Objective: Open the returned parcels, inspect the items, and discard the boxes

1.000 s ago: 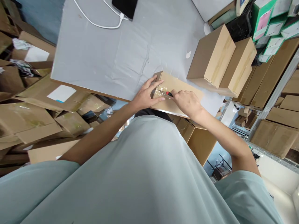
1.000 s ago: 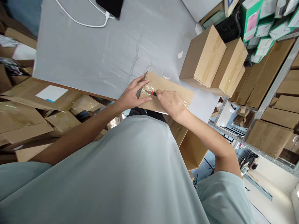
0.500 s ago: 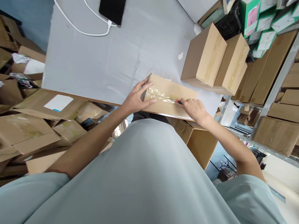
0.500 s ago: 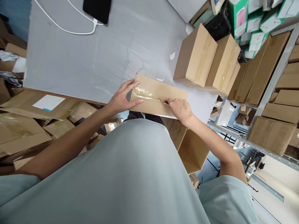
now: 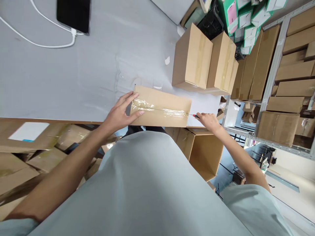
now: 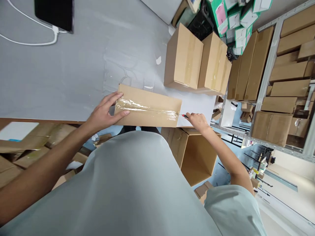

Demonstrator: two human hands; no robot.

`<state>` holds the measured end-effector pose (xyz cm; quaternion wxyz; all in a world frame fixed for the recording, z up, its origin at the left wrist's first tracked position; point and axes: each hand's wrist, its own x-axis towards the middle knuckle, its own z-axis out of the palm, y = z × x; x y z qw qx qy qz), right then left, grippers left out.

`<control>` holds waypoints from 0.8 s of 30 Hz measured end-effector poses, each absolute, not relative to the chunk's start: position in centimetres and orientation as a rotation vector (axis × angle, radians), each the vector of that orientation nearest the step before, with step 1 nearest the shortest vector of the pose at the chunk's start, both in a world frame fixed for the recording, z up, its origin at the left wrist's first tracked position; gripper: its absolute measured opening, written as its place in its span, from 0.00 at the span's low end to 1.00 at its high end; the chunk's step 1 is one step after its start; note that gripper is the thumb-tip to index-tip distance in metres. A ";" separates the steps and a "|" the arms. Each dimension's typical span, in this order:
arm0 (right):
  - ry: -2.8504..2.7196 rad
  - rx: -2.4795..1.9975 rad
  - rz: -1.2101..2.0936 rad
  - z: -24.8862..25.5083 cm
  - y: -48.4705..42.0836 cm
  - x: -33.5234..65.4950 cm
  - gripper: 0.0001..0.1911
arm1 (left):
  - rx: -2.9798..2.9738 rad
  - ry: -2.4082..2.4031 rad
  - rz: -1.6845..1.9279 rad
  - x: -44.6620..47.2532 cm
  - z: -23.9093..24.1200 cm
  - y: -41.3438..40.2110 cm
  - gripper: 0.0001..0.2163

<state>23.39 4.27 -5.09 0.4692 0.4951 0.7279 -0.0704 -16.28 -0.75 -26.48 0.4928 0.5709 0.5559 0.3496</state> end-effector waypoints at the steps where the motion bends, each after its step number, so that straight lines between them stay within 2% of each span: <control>1: 1.771 1.263 -0.189 -4.8 4.1 24.5 0.21 | 1.381 1.345 0.848 -16.4 -26.3 -0.8 0.42; 4: 1.693 1.455 -0.235 -4.5 3.4 28.1 0.13 | 1.319 1.345 0.843 -17.5 -26.0 -0.9 0.43; 6: 1.650 1.805 -0.456 -5.6 2.7 29.8 0.11 | 1.244 1.371 0.831 -19.0 -25.9 -0.9 0.45; 9: 1.528 2.381 -0.990 -9.6 1.4 29.1 0.22 | 1.145 1.443 0.791 -21.5 -25.8 -0.9 0.48; 12: 1.501 2.526 -1.298 -14.8 0.1 24.6 0.33 | 1.075 1.489 0.755 -23.8 -25.5 -0.6 0.51; 15: 1.322 2.688 -1.764 -17.9 -1.0 19.3 0.37 | 1.027 1.508 0.762 -25.7 -25.4 -0.2 0.53; 17: 1.209 2.749 -1.993 -18.1 -1.4 16.9 0.37 | 1.003 1.521 0.761 -26.7 -25.6 0.0 0.54; 20: 1.294 2.811 -1.982 -16.3 -1.4 16.1 0.37 | 0.950 1.540 0.711 -26.8 -26.3 0.2 0.57; 24: 1.500 2.894 -1.689 -11.7 -1.0 18.8 0.36 | 0.859 1.458 0.622 -22.1 -27.8 0.6 0.57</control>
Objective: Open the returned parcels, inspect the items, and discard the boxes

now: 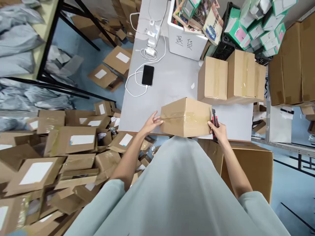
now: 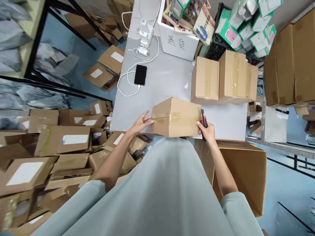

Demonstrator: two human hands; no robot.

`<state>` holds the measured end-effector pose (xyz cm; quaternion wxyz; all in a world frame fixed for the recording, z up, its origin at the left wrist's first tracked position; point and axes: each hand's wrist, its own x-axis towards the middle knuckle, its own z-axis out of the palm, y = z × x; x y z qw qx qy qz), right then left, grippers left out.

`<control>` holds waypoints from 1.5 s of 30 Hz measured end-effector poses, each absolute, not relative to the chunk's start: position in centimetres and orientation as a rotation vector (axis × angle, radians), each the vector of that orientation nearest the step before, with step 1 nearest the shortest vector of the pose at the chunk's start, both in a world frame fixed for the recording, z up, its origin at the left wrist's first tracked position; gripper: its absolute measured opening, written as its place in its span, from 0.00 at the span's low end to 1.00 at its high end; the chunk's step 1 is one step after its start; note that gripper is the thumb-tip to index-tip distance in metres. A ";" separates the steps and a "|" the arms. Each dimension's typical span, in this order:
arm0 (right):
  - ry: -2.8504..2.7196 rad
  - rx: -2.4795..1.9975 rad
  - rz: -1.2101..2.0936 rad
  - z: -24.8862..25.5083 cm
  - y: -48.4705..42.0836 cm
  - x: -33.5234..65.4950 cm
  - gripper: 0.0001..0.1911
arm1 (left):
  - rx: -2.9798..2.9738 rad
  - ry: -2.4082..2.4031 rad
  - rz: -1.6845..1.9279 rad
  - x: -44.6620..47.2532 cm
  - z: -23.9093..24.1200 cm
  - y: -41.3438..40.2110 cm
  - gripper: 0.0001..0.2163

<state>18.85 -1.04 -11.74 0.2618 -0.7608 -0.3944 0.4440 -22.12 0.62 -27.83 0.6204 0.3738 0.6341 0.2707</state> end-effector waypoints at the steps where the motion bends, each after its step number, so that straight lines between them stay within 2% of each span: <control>1: -1.118 -2.081 1.148 -10.6 -1.0 19.7 0.35 | 0.850 1.427 0.603 -20.2 -28.3 0.7 0.58; 5: -1.296 -2.179 0.919 -7.3 -1.0 22.2 0.35 | 0.867 1.336 0.557 -12.1 -29.8 1.0 0.57; 9: -1.313 -2.252 0.821 -6.9 -1.4 22.2 0.34 | 0.930 1.304 0.566 -8.7 -29.0 1.0 0.54; 12: -1.322 -2.248 0.806 -7.6 -1.9 21.2 0.30 | 1.093 1.260 0.668 -10.1 -25.5 1.2 0.50; 15: -1.429 -2.252 0.702 -8.2 -2.2 20.0 0.26 | 1.461 1.171 0.792 -12.2 -20.1 2.0 0.46; 19: -1.628 -2.246 0.451 -8.6 -2.7 19.1 0.23 | 1.710 1.129 0.671 -13.4 -13.8 3.7 0.48; 22: -1.678 -2.244 0.418 -8.5 -3.1 18.8 0.21 | 1.769 1.092 0.573 -13.3 -12.0 4.5 0.52; 30: -1.640 -2.252 0.357 -6.7 -4.8 15.0 0.25 | 1.844 1.019 0.601 -13.4 -14.4 4.4 0.54; 37: -1.714 -2.201 0.743 -3.2 -7.5 7.0 0.31 | 1.923 1.031 0.787 -11.7 -16.9 3.3 0.51; 45: -1.877 -2.371 0.866 -2.1 -7.3 4.4 0.29 | 1.880 1.023 0.873 -11.1 -18.0 2.8 0.55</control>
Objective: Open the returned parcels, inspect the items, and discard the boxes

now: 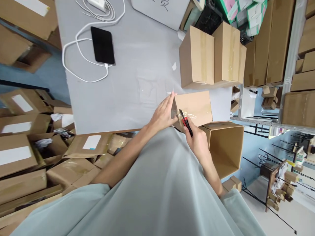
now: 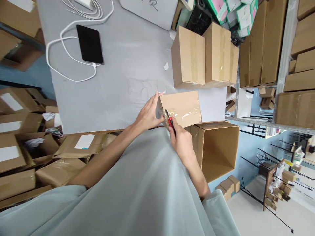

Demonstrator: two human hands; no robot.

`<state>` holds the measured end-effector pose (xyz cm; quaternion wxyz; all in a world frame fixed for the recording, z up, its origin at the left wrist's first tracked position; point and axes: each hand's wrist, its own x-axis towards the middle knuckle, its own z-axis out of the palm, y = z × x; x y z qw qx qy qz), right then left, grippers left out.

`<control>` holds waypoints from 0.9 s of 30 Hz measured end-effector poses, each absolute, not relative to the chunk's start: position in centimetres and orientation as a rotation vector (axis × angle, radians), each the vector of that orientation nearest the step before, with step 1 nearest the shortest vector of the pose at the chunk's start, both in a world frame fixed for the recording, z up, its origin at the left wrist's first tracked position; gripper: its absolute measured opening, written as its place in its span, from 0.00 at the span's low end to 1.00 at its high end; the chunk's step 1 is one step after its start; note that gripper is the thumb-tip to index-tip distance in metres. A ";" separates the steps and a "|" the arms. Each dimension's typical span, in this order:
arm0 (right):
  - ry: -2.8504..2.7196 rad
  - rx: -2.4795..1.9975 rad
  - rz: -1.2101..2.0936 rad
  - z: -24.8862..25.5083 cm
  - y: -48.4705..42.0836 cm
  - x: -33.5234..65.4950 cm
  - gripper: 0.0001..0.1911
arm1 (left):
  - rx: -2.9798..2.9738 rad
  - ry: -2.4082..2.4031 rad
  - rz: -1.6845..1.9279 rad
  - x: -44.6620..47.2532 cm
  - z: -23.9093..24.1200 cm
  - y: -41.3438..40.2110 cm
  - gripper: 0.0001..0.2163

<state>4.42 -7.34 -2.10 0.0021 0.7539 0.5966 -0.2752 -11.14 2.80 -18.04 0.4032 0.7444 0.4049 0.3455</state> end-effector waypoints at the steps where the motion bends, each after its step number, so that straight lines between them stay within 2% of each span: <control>1: 1.864 2.354 -0.859 -2.2 -7.2 4.4 0.29 | 1.884 1.017 0.879 -11.1 -18.1 2.8 0.55; 11: 1.717 2.197 -0.724 -1.0 -5.7 2.1 0.30 | 1.700 0.975 0.827 -12.1 -16.7 3.1 0.50; 14: 1.617 2.116 -0.700 -0.4 -4.8 1.0 0.31 | 1.522 0.916 0.849 -12.9 -16.1 4.5 0.41; 18: 1.553 2.060 -0.635 -0.4 -3.7 -0.2 0.33 | 1.356 1.068 0.869 -12.3 -15.9 6.6 0.28; 27: 1.490 1.830 -0.660 1.1 -6.9 0.4 0.33 | 1.273 1.185 0.957 -10.6 -15.6 5.8 0.18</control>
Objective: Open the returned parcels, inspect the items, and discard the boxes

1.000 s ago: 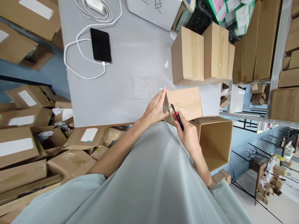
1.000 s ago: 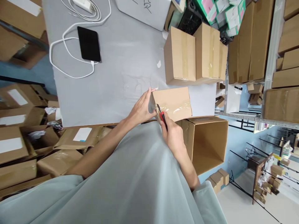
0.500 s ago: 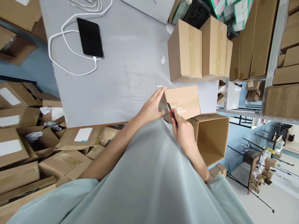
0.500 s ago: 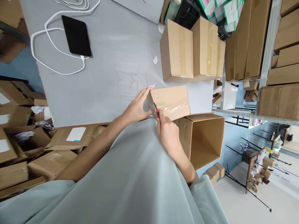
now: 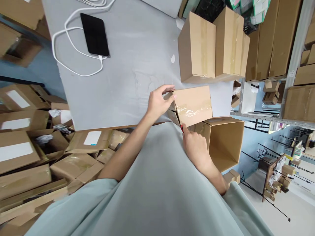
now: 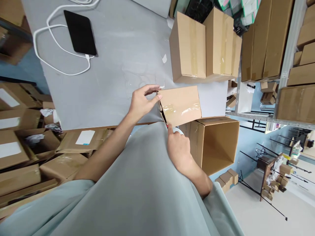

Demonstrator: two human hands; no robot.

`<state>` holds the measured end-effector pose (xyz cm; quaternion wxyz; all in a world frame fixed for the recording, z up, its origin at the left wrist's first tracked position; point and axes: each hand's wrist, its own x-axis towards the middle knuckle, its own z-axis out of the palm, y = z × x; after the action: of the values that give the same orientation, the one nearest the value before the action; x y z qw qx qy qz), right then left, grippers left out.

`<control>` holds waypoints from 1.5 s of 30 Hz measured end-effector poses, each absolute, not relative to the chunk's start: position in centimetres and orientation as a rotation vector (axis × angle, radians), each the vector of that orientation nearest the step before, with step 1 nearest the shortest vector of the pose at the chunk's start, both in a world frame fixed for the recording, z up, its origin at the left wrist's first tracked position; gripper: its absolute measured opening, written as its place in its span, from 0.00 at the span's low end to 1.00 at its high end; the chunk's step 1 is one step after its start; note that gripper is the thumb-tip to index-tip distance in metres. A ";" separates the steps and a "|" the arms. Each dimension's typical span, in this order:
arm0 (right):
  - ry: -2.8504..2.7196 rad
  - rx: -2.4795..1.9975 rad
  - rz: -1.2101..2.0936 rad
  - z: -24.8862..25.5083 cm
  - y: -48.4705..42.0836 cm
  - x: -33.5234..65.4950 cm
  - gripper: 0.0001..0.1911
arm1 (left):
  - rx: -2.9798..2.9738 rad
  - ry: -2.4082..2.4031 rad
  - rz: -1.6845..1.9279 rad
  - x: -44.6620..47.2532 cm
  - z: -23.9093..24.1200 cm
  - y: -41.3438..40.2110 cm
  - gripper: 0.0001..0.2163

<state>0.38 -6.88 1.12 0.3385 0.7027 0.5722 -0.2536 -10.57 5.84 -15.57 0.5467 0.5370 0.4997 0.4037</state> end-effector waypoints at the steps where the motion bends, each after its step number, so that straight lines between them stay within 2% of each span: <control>1: 1.488 1.833 -0.672 1.1 -7.4 0.5 0.33 | 1.280 1.204 0.958 -10.5 -15.5 5.6 0.17; 7: 1.575 2.072 -0.771 2.9 -9.9 2.7 0.29 | 1.215 1.224 0.947 -10.5 -16.0 5.2 0.19; 11: 1.725 2.638 -0.754 3.4 -10.8 7.7 0.28 | 1.224 1.233 0.957 -10.2 -16.4 5.6 0.18; 14: 1.650 3.070 -0.713 0.7 -9.8 12.8 0.30 | 1.233 1.280 0.998 -9.5 -16.5 6.1 0.16; 16: 1.579 3.291 -0.845 -1.7 -8.7 15.8 0.31 | 1.235 1.305 1.031 -9.1 -16.7 6.6 0.16; 19: 1.429 3.486 -1.373 -4.4 -7.4 18.7 0.31 | 1.251 1.320 1.045 -9.1 -17.0 7.4 0.17; 23: 1.180 3.410 -2.057 -4.4 -7.0 19.9 0.27 | 1.323 1.402 1.003 -9.3 -15.4 7.2 0.17; 27: 1.133 3.247 -2.333 -3.0 -6.8 20.1 0.27 | 1.589 1.540 1.055 -7.1 -10.3 4.9 0.16; 33: 1.235 3.074 -2.414 -1.9 -6.1 20.7 0.28 | 1.525 1.187 0.711 0.4 -3.8 1.2 0.14; 39: 1.307 2.980 -2.477 -2.1 -6.0 21.8 0.32 | 1.323 1.158 0.627 4.2 -3.5 0.7 0.15; 45: 1.292 2.939 -2.519 -2.6 -6.0 22.3 0.33 | 1.234 1.221 0.624 5.5 -3.9 0.7 0.20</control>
<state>22.28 -6.05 -2.61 -0.4528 0.6421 0.2823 -0.5504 5.45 0.73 -3.89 0.6041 0.5332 0.5274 0.2695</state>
